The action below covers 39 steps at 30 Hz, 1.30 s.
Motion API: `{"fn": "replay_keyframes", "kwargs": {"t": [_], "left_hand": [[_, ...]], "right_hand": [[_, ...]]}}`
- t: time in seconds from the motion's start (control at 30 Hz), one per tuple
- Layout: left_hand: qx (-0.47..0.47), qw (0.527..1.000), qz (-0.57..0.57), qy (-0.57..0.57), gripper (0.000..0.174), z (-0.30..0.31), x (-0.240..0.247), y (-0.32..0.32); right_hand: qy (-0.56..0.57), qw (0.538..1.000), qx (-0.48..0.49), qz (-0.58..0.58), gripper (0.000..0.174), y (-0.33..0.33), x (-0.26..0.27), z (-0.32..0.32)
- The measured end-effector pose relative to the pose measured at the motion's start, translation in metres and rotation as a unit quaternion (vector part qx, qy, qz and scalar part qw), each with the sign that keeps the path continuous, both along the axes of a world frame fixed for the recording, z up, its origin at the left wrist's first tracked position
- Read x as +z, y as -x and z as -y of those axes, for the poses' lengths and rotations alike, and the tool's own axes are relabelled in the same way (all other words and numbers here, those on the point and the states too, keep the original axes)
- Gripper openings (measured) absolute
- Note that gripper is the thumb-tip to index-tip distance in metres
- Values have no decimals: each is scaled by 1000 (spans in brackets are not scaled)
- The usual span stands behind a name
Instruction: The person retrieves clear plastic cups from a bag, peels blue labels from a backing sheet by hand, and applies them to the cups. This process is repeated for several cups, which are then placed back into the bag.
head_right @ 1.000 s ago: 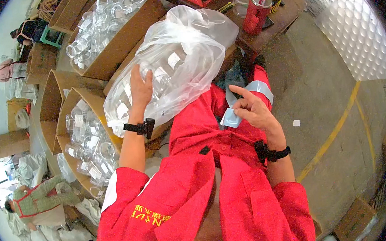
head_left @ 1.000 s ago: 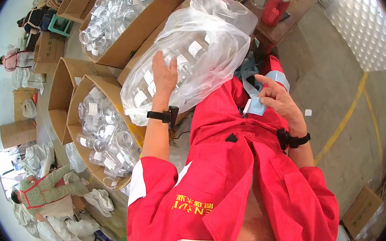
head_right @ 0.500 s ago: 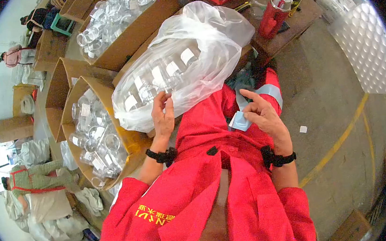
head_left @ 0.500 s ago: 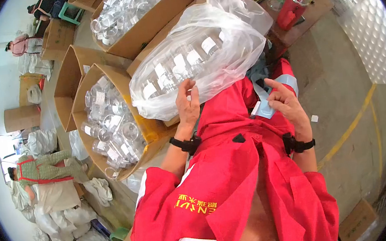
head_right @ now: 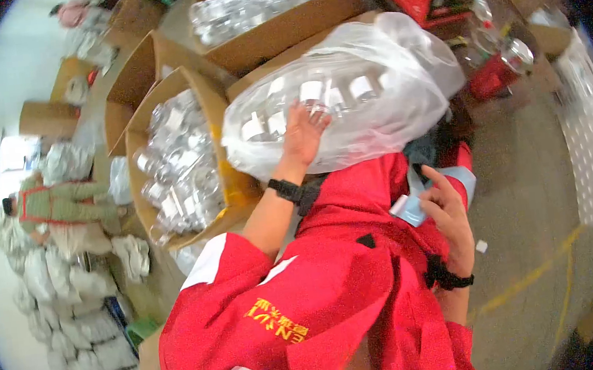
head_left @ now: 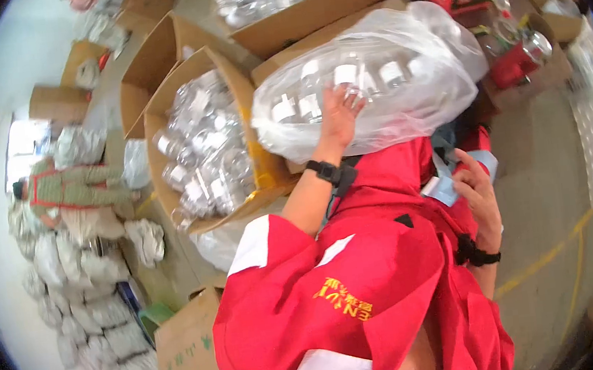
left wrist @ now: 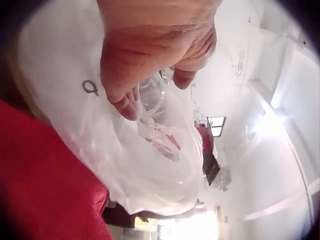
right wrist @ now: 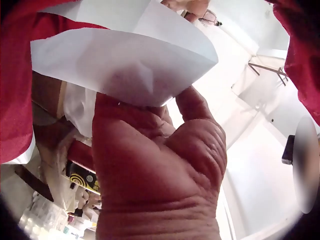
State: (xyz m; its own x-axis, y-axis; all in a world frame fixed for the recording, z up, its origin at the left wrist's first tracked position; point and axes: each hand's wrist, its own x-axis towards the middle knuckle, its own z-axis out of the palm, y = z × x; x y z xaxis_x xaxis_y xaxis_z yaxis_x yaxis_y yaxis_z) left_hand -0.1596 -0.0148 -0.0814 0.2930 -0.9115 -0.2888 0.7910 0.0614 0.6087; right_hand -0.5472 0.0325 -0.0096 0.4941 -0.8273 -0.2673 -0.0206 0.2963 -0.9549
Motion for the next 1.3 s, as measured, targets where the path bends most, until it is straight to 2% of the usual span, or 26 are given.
{"fn": "replay_keyframes", "kwargs": {"t": [0.07, 0.17, 0.2, 0.27, 0.3, 0.33, 0.43, 0.57, 0.63, 0.67, 0.73, 0.77, 0.83, 0.87, 0.93, 0.97, 1.0, 1.07, 1.2, 1.27, 1.3], "left_hand": [[46, 998, 43, 3, 68, -5, 25, -3], [93, 980, 175, -9, 63, -21, 44, -19], [102, 979, 177, -12, 63, -31, 44, -32], [158, 919, 362, -14, 58, -55, 46, -67], [191, 898, 397, -27, 53, -67, 67, -80], [213, 893, 395, -33, 52, -82, 77, -102], [310, 824, 458, -120, 53, -123, 108, -166], [429, 764, 467, -118, 57, -157, 150, -266], [453, 761, 449, -122, 55, -168, 162, -320], [452, 762, 448, -119, 55, -170, 167, -347], [450, 780, 422, -101, 73, -171, 170, -404], [445, 783, 423, -98, 73, -166, 173, -422], [414, 808, 383, -171, 82, -155, 173, -451], [410, 811, 382, -170, 82, -152, 167, -460], [338, 768, 408, -360, 83, -152, 142, -478], [192, 682, 671, -218, 83, -184, 111, -488], [182, 691, 667, -211, 83, -178, 106, -472], [332, 738, 520, -273, 73, -156, 109, -438], [307, 748, 540, -235, 62, -156, 140, -309], [194, 769, 589, -156, 49, -157, 135, -249], [143, 742, 642, -128, 42, -154, 120, -226]], "right_hand": [[-7, 1000, 7, 11, 69, -2, 2, -1], [-15, 1000, 10, 11, 70, -6, -6, 1], [-10, 1000, 13, 3, 70, -8, -9, 2], [-17, 999, 25, 12, 70, -14, -14, 5], [-23, 999, 33, 12, 70, -17, -16, 6], [-28, 999, 40, 11, 70, -20, -16, 7], [-32, 997, 64, 13, 69, -27, -14, 11], [-35, 997, 69, 5, 68, -33, -16, 14], [-34, 996, 78, -11, 67, -37, -14, 14], [-32, 997, 75, -10, 67, -39, -14, 14], [-28, 997, 78, -11, 66, -43, -16, 12], [-28, 997, 70, -11, 66, -46, -13, 11], [-11, 993, 100, -59, 66, -49, -5, 13], [-11, 993, 95, -62, 66, -50, -7, 12], [-3, 993, 98, -62, 66, -50, -15, 11], [-4, 994, 89, -68, 66, -51, -17, 10], [-6, 994, 92, -56, 65, -53, -16, 8], [-7, 993, 100, -59, 64, -56, -5, 6], [-17, 992, 110, -61, 65, -52, -5, 11], [-19, 993, 106, -48, 65, -52, -6, 13], [-16, 993, 106, -43, 65, -52, -6, 13]]}}
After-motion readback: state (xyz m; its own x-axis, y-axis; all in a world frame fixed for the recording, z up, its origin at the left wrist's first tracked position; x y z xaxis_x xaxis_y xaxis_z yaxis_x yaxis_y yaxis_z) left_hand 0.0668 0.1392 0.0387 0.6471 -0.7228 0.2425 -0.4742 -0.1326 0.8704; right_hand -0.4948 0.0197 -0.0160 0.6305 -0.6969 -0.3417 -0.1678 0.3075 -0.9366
